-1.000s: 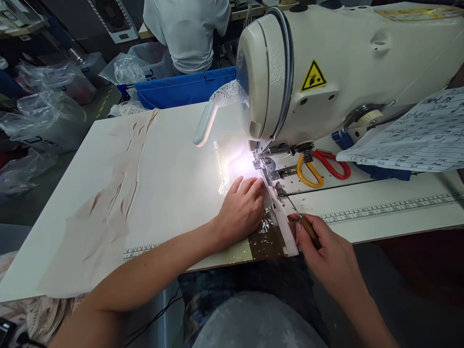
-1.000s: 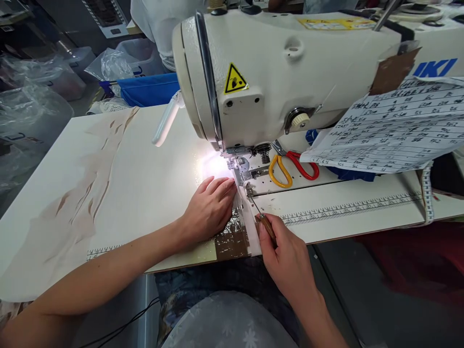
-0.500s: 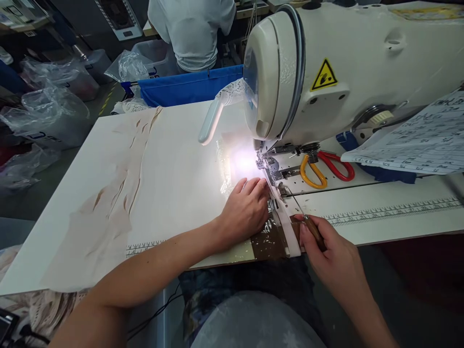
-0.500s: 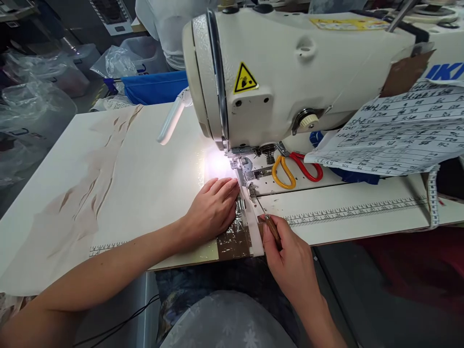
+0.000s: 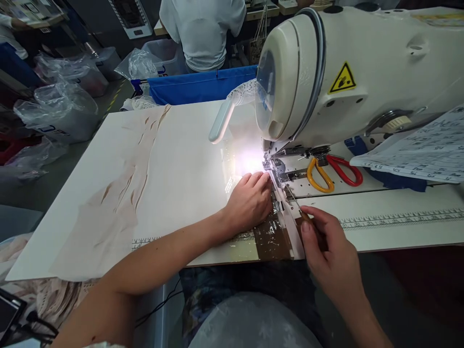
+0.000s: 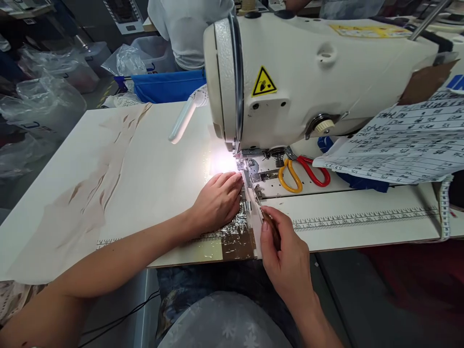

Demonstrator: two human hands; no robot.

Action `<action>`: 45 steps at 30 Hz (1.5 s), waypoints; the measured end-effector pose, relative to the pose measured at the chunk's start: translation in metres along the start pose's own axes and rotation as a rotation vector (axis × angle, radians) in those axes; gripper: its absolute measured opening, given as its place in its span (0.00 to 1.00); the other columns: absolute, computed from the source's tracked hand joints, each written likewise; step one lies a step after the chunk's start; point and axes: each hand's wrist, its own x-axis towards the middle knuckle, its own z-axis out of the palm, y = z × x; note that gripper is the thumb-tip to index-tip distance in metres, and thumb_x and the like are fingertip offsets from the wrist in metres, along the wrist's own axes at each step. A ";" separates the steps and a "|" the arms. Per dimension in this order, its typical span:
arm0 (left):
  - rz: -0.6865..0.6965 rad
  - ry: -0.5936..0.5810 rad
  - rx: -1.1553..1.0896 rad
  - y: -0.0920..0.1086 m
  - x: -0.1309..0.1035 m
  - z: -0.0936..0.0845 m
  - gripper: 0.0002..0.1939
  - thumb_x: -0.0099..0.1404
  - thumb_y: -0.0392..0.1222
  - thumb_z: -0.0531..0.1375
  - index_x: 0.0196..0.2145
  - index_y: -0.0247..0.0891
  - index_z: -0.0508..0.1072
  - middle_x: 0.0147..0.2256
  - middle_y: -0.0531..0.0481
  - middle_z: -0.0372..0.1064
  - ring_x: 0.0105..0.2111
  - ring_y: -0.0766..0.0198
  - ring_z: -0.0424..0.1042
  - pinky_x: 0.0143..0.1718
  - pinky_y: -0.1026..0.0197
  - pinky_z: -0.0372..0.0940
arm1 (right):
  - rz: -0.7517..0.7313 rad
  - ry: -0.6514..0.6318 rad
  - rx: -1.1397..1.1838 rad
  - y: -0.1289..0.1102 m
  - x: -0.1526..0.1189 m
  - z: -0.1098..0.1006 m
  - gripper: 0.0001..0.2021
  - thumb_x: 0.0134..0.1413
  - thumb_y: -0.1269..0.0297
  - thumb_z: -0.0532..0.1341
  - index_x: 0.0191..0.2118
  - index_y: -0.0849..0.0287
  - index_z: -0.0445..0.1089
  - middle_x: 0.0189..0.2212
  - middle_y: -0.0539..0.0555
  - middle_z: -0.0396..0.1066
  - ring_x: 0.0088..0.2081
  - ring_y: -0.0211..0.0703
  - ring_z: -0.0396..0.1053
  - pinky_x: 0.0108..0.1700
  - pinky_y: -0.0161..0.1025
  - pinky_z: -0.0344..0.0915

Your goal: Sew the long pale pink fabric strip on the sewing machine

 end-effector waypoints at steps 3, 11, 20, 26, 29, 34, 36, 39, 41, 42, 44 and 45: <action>-0.039 -0.021 -0.023 -0.002 0.003 0.000 0.16 0.67 0.36 0.49 0.45 0.26 0.71 0.49 0.35 0.67 0.46 0.51 0.65 0.45 0.52 0.65 | -0.161 0.004 -0.047 -0.003 0.008 0.006 0.10 0.63 0.66 0.53 0.46 0.56 0.68 0.37 0.55 0.77 0.35 0.42 0.76 0.34 0.36 0.71; -0.056 -0.013 -0.055 -0.006 0.004 0.002 0.12 0.66 0.35 0.50 0.42 0.30 0.71 0.46 0.37 0.67 0.43 0.54 0.65 0.41 0.53 0.65 | -0.432 0.017 -0.217 -0.003 0.020 0.032 0.09 0.64 0.69 0.53 0.44 0.59 0.68 0.34 0.54 0.76 0.30 0.39 0.74 0.26 0.33 0.64; -0.093 0.004 -0.088 -0.007 0.004 0.002 0.13 0.67 0.34 0.49 0.43 0.31 0.72 0.46 0.38 0.68 0.43 0.54 0.66 0.41 0.52 0.66 | -0.480 0.099 -0.384 -0.008 0.029 0.039 0.11 0.64 0.70 0.52 0.44 0.64 0.71 0.33 0.56 0.77 0.23 0.36 0.70 0.21 0.32 0.59; -0.091 0.013 -0.107 -0.009 0.004 0.003 0.13 0.66 0.33 0.50 0.42 0.31 0.72 0.45 0.39 0.68 0.43 0.54 0.66 0.41 0.52 0.66 | -0.488 0.115 -0.452 -0.009 0.029 0.041 0.11 0.63 0.71 0.53 0.43 0.65 0.71 0.32 0.54 0.77 0.23 0.36 0.70 0.21 0.32 0.59; -0.105 0.027 -0.119 -0.011 0.005 0.004 0.13 0.66 0.34 0.50 0.42 0.32 0.73 0.45 0.39 0.68 0.44 0.54 0.66 0.41 0.52 0.66 | -0.486 0.124 -0.495 -0.010 0.029 0.043 0.11 0.64 0.70 0.53 0.44 0.65 0.72 0.34 0.55 0.78 0.23 0.36 0.71 0.22 0.32 0.58; -0.137 0.011 -0.148 -0.017 0.008 0.004 0.14 0.67 0.34 0.50 0.43 0.30 0.73 0.45 0.39 0.69 0.45 0.54 0.67 0.44 0.52 0.66 | -0.483 0.156 -0.616 -0.013 0.033 0.049 0.13 0.64 0.71 0.52 0.45 0.65 0.73 0.35 0.55 0.78 0.22 0.36 0.70 0.20 0.34 0.56; -0.134 0.020 -0.160 -0.020 0.009 0.006 0.15 0.65 0.33 0.50 0.44 0.29 0.73 0.46 0.38 0.70 0.45 0.54 0.67 0.45 0.52 0.66 | -0.478 0.160 -0.638 -0.013 0.033 0.050 0.13 0.64 0.71 0.52 0.46 0.65 0.73 0.34 0.55 0.78 0.20 0.35 0.69 0.19 0.34 0.55; -0.129 0.055 -0.173 -0.024 0.010 0.008 0.16 0.63 0.33 0.52 0.46 0.30 0.72 0.47 0.39 0.70 0.47 0.53 0.68 0.46 0.51 0.66 | -0.468 0.163 -0.593 -0.013 0.028 0.047 0.14 0.65 0.70 0.51 0.46 0.65 0.73 0.33 0.54 0.78 0.20 0.34 0.68 0.19 0.34 0.54; -0.139 0.067 -0.188 -0.024 0.009 0.005 0.15 0.62 0.32 0.51 0.45 0.31 0.73 0.48 0.40 0.70 0.47 0.54 0.68 0.47 0.51 0.66 | -0.467 0.160 -0.510 -0.013 0.022 0.042 0.12 0.66 0.69 0.52 0.46 0.64 0.73 0.33 0.54 0.78 0.21 0.34 0.69 0.20 0.33 0.56; -0.145 0.059 -0.196 -0.023 0.007 0.000 0.15 0.63 0.32 0.51 0.44 0.31 0.73 0.48 0.40 0.70 0.47 0.54 0.68 0.47 0.52 0.66 | -0.467 0.152 -0.456 -0.014 0.018 0.039 0.12 0.66 0.68 0.53 0.45 0.64 0.73 0.33 0.54 0.78 0.23 0.34 0.71 0.21 0.32 0.57; -0.143 0.009 -0.206 -0.021 0.000 -0.015 0.14 0.64 0.32 0.51 0.44 0.31 0.73 0.48 0.39 0.70 0.47 0.55 0.68 0.46 0.53 0.66 | -0.465 0.112 -0.349 -0.014 0.011 0.031 0.12 0.66 0.66 0.53 0.44 0.63 0.73 0.33 0.54 0.78 0.28 0.37 0.74 0.23 0.31 0.60; -0.129 -0.035 -0.208 -0.020 -0.006 -0.024 0.14 0.65 0.33 0.51 0.45 0.31 0.73 0.48 0.39 0.70 0.46 0.55 0.69 0.45 0.54 0.67 | -0.464 0.089 -0.308 -0.014 0.007 0.028 0.12 0.67 0.66 0.52 0.44 0.63 0.72 0.33 0.55 0.78 0.30 0.38 0.75 0.24 0.31 0.61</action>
